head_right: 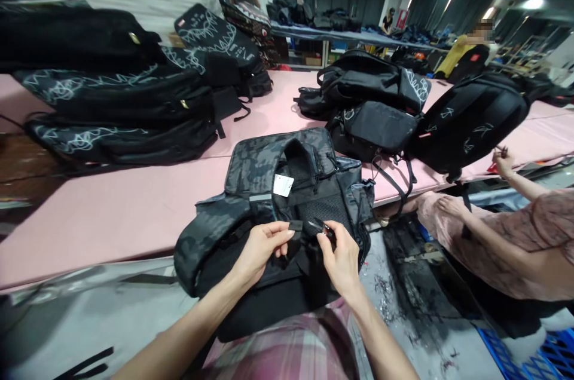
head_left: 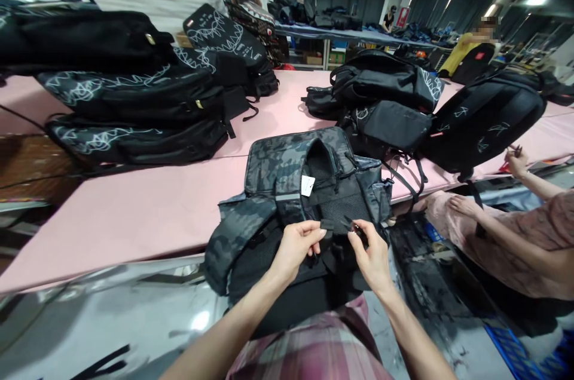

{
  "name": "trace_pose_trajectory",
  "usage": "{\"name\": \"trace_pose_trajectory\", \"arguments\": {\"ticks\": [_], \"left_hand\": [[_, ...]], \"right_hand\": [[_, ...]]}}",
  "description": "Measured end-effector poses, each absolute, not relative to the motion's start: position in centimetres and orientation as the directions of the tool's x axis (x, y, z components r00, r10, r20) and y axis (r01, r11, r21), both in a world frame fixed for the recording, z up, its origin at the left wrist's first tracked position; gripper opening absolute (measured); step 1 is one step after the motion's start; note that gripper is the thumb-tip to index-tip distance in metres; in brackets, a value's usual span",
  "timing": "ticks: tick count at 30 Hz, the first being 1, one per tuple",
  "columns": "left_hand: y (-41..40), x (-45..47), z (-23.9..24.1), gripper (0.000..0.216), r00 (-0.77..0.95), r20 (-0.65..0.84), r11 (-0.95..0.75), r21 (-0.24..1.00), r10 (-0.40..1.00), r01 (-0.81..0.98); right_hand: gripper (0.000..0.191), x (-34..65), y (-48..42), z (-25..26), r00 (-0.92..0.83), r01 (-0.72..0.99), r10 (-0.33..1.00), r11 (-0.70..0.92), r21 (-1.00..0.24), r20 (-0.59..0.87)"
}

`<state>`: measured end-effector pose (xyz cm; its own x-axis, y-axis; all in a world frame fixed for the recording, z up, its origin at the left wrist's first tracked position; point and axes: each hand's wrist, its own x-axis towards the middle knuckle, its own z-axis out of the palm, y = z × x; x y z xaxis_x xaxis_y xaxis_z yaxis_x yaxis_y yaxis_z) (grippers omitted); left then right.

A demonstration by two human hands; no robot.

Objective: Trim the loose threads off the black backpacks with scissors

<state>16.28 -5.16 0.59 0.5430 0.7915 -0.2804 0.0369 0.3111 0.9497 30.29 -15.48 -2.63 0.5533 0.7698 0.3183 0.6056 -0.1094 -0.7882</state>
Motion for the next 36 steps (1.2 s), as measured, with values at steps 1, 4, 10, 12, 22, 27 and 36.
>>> {"name": "trace_pose_trajectory", "arguments": {"ticks": [1,4,10,12,22,27,36], "left_hand": [[-5.2,16.3,0.6,0.024,0.541,-0.276,0.304,0.952,0.795,0.039],[-5.5,16.3,0.6,0.025,0.539,-0.261,0.279,0.959,0.801,0.050],[-5.7,16.0,0.5,0.023,0.563,-0.250,0.259,0.964,0.788,0.065],[-5.6,15.8,0.4,0.023,0.564,-0.246,0.253,0.965,0.788,0.068],[-5.6,15.8,-0.3,0.023,0.611,-0.184,0.155,0.983,0.770,0.100],[-5.3,15.6,0.0,0.024,0.613,-0.183,0.138,0.983,0.768,0.120],[-5.1,15.5,0.2,0.022,0.683,-0.180,0.108,0.983,0.708,0.146]], "right_hand": [[0.022,30.2,-15.6,-2.5,0.521,0.653,0.775,-0.092,-0.752,0.358],[0.018,29.9,-15.7,-2.0,0.420,0.751,0.787,-0.023,-0.660,0.452],[0.016,29.8,-15.2,-1.7,0.416,0.721,0.813,-0.022,-0.693,0.407],[0.015,29.8,-15.3,-1.7,0.441,0.679,0.816,-0.032,-0.734,0.373],[0.015,29.6,-15.4,-1.1,0.363,0.726,0.848,0.002,-0.688,0.386],[0.016,29.9,-15.5,-1.2,0.359,0.711,0.859,0.002,-0.704,0.365],[0.018,30.4,-15.7,-1.1,0.337,0.650,0.900,-0.009,-0.760,0.277]]}}
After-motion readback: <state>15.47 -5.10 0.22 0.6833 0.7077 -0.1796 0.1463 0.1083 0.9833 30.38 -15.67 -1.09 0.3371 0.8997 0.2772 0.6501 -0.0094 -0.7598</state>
